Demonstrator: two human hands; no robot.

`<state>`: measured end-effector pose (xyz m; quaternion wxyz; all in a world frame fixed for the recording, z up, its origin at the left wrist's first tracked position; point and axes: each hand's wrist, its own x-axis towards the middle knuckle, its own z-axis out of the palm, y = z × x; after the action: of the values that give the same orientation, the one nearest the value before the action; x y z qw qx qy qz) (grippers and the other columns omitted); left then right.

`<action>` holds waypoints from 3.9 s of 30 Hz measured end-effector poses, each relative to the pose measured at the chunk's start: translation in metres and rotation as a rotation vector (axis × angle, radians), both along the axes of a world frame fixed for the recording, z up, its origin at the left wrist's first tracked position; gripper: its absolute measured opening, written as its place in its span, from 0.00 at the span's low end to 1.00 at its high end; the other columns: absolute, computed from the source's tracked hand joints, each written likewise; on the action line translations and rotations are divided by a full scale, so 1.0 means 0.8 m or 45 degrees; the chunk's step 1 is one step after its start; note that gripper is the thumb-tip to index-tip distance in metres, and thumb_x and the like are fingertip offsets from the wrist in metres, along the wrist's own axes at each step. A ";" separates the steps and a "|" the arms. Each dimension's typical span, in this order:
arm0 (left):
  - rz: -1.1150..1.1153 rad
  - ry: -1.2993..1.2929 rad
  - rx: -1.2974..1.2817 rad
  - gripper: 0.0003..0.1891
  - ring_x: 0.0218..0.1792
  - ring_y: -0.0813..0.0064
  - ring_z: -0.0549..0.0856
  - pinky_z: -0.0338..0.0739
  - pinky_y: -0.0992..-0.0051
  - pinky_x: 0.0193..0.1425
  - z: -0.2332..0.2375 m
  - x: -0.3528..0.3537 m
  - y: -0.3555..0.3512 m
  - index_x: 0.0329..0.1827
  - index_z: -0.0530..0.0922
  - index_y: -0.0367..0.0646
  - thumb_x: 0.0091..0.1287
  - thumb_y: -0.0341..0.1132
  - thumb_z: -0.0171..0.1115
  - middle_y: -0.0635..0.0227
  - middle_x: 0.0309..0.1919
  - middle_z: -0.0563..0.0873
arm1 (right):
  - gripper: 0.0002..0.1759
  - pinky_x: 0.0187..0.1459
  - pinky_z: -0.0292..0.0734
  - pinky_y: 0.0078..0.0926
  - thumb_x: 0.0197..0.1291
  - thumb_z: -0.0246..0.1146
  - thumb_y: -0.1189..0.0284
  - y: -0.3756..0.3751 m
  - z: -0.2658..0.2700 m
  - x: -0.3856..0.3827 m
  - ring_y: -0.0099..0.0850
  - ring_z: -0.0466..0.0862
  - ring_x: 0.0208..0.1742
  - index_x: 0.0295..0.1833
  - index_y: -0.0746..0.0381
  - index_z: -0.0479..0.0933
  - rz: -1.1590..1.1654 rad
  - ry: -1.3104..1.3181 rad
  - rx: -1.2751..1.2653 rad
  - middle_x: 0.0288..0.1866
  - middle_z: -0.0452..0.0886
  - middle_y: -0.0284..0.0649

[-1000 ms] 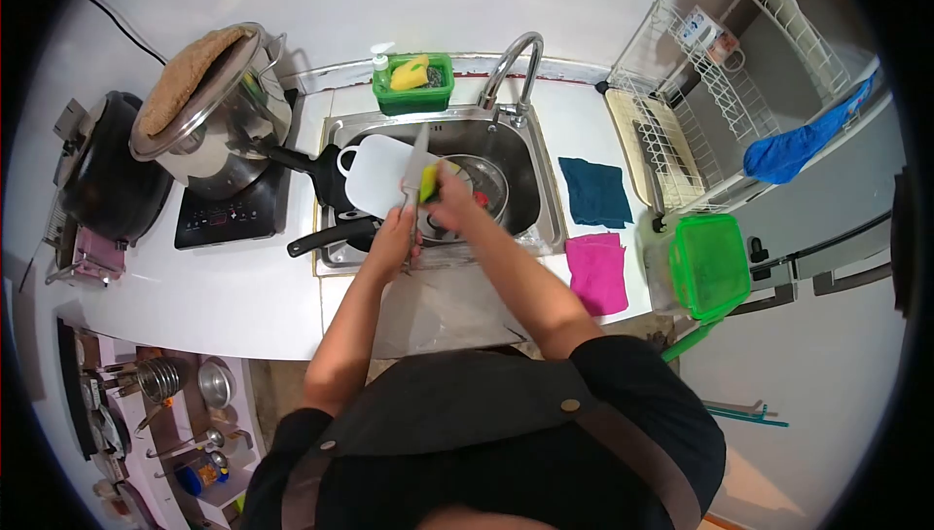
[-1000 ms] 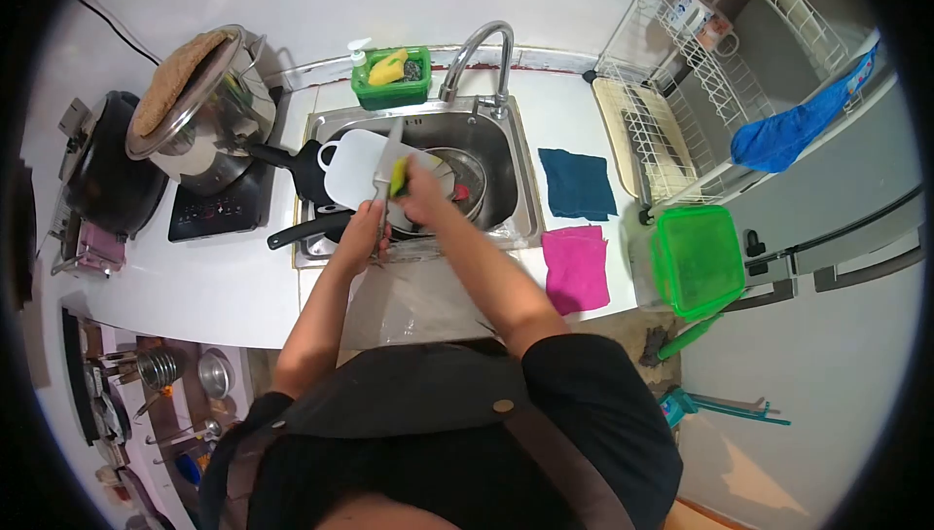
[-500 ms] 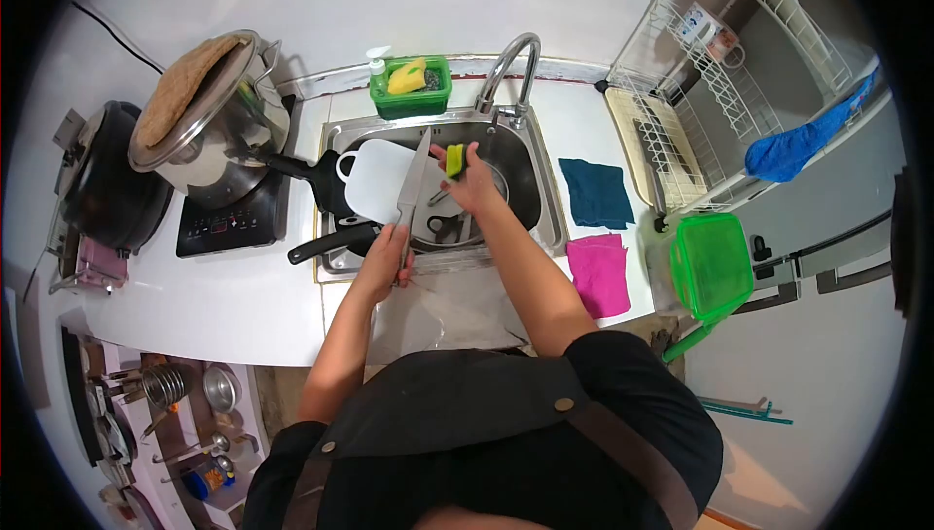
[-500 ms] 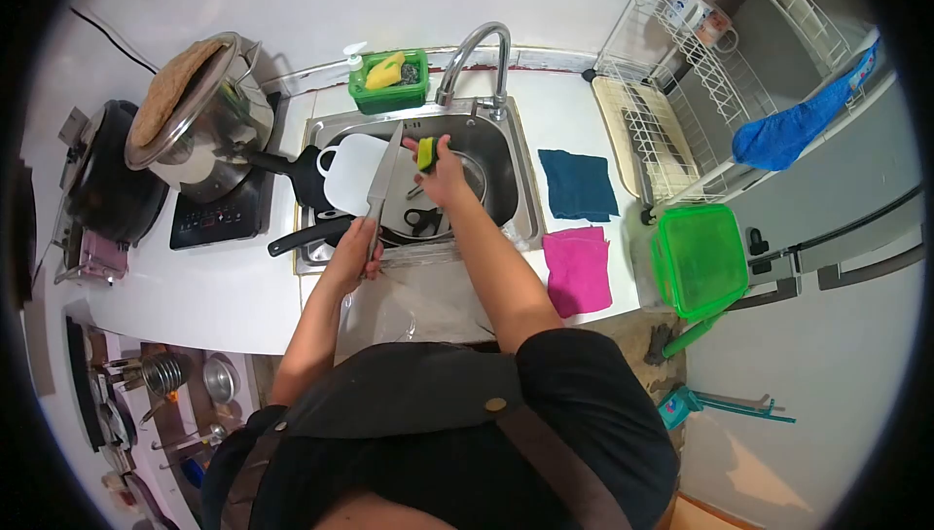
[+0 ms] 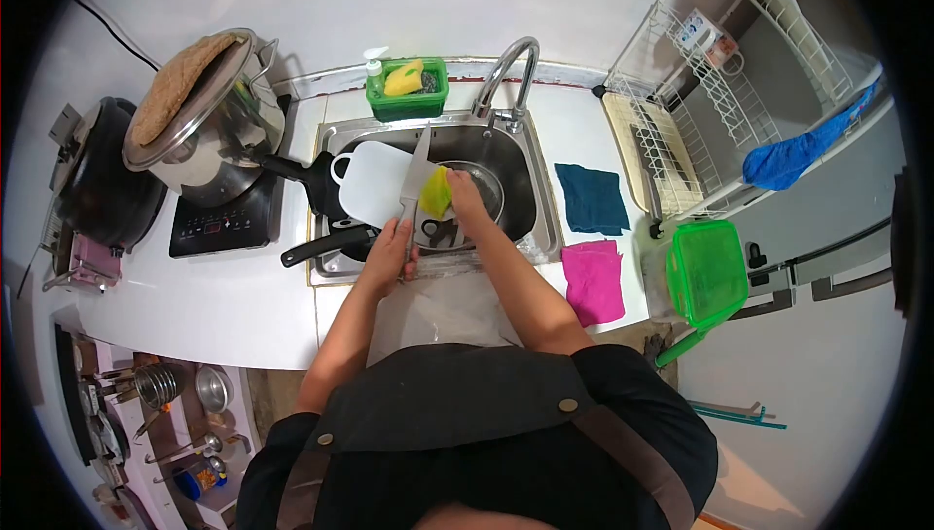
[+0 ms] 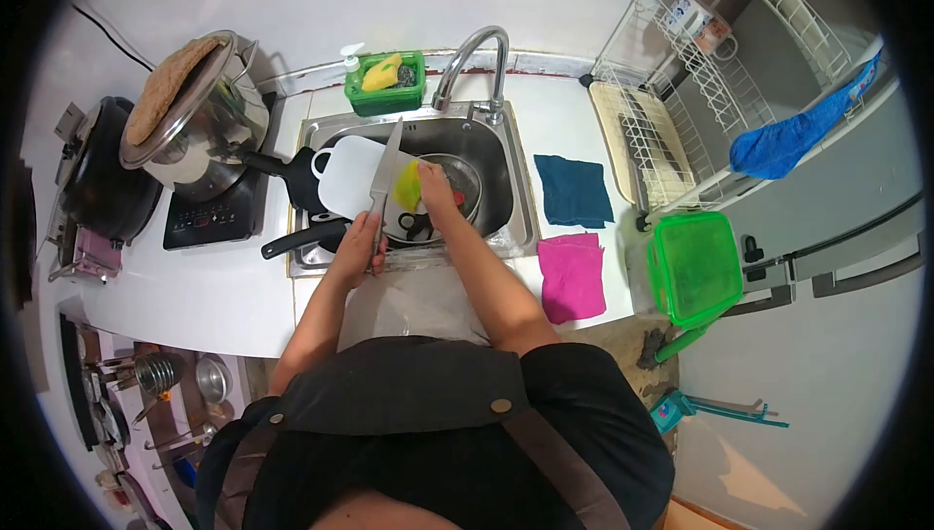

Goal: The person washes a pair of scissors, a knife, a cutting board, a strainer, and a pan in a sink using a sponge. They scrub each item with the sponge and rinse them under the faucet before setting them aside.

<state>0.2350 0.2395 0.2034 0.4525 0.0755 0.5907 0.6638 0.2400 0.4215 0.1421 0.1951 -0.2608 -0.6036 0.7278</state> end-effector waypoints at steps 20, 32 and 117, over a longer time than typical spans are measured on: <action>0.031 0.094 -0.032 0.14 0.13 0.81 0.65 0.63 0.79 0.14 -0.016 0.006 0.028 0.43 0.62 0.48 0.67 0.49 0.42 0.71 0.19 0.68 | 0.14 0.29 0.72 0.23 0.65 0.45 0.62 -0.056 0.007 -0.006 0.24 0.75 0.30 0.40 0.61 0.68 0.185 0.167 -0.303 0.34 0.74 0.36; -0.046 0.371 -0.132 0.15 0.10 0.80 0.68 0.62 0.78 0.11 -0.011 0.001 0.025 0.43 0.62 0.40 0.67 0.44 0.43 0.69 0.14 0.70 | 0.19 0.25 0.72 0.25 0.65 0.43 0.61 -0.027 -0.008 -0.049 0.28 0.77 0.24 0.34 0.65 0.70 0.194 0.054 -0.112 0.24 0.76 0.42; 0.217 1.760 -0.308 0.07 0.40 0.60 0.79 0.72 0.69 0.47 -0.048 -0.058 0.094 0.33 0.78 0.39 0.52 0.27 0.57 0.54 0.36 0.80 | 0.22 0.41 0.72 0.42 0.46 0.61 0.62 0.250 0.054 0.135 0.50 0.78 0.40 0.40 0.69 0.69 -0.349 -1.008 1.212 0.36 0.77 0.56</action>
<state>0.1887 0.3151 0.1654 -0.0745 0.3824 0.8162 0.4266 0.3481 0.6215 0.1854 0.1430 -0.4698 -0.8487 0.1964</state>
